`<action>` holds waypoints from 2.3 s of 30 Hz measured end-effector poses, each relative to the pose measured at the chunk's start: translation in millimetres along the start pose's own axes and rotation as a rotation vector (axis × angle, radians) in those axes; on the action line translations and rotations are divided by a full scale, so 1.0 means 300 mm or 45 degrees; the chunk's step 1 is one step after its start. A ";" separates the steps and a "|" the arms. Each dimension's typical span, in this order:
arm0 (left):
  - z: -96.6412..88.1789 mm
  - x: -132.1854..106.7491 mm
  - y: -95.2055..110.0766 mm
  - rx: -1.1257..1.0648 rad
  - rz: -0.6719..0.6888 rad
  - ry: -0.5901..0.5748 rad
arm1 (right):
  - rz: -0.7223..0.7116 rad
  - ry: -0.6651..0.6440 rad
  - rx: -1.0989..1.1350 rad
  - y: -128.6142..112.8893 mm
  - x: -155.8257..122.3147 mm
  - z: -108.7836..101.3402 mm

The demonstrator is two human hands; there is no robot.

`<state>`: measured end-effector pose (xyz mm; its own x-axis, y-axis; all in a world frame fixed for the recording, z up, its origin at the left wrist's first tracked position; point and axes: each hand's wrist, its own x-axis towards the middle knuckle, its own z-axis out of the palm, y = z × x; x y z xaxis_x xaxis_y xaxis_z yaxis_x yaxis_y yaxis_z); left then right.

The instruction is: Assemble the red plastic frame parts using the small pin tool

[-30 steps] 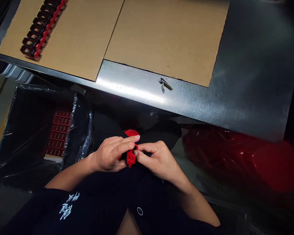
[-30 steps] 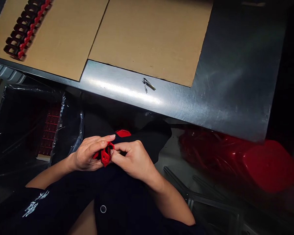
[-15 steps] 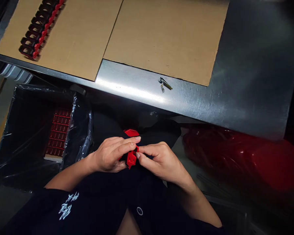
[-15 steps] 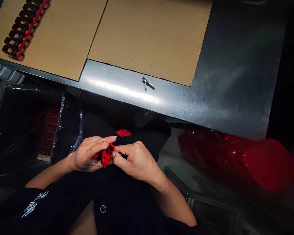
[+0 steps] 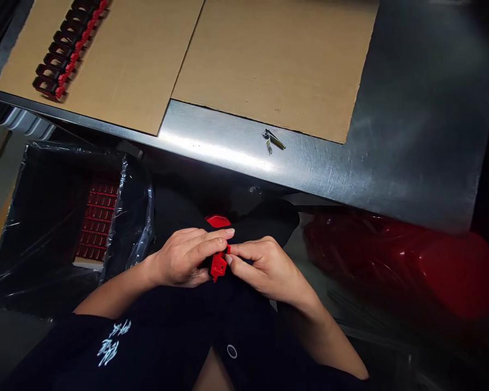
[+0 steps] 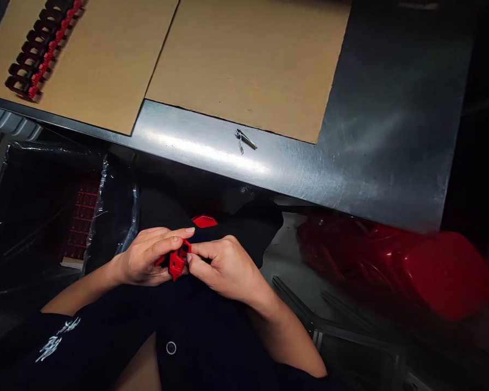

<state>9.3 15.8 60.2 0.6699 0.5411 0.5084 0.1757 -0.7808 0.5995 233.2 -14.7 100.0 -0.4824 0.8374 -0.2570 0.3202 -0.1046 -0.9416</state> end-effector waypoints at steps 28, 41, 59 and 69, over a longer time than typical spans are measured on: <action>-0.005 0.002 -0.001 -0.005 0.035 -0.011 | -0.061 -0.014 -0.028 0.002 -0.006 -0.008; 0.015 -0.005 0.007 -0.379 -0.205 0.127 | -0.037 -0.183 0.517 0.043 0.013 0.019; 0.009 -0.004 0.003 -0.371 -0.347 0.142 | 0.114 -0.084 0.887 0.072 0.024 0.079; 0.018 -0.003 -0.013 -0.092 -0.025 0.136 | 0.046 0.216 0.472 0.053 0.024 0.064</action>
<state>11.9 16.6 54.2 0.5858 0.5889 0.5568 0.1331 -0.7476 0.6507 219.1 -20.6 79.0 -0.3247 0.9032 -0.2807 0.0037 -0.2956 -0.9553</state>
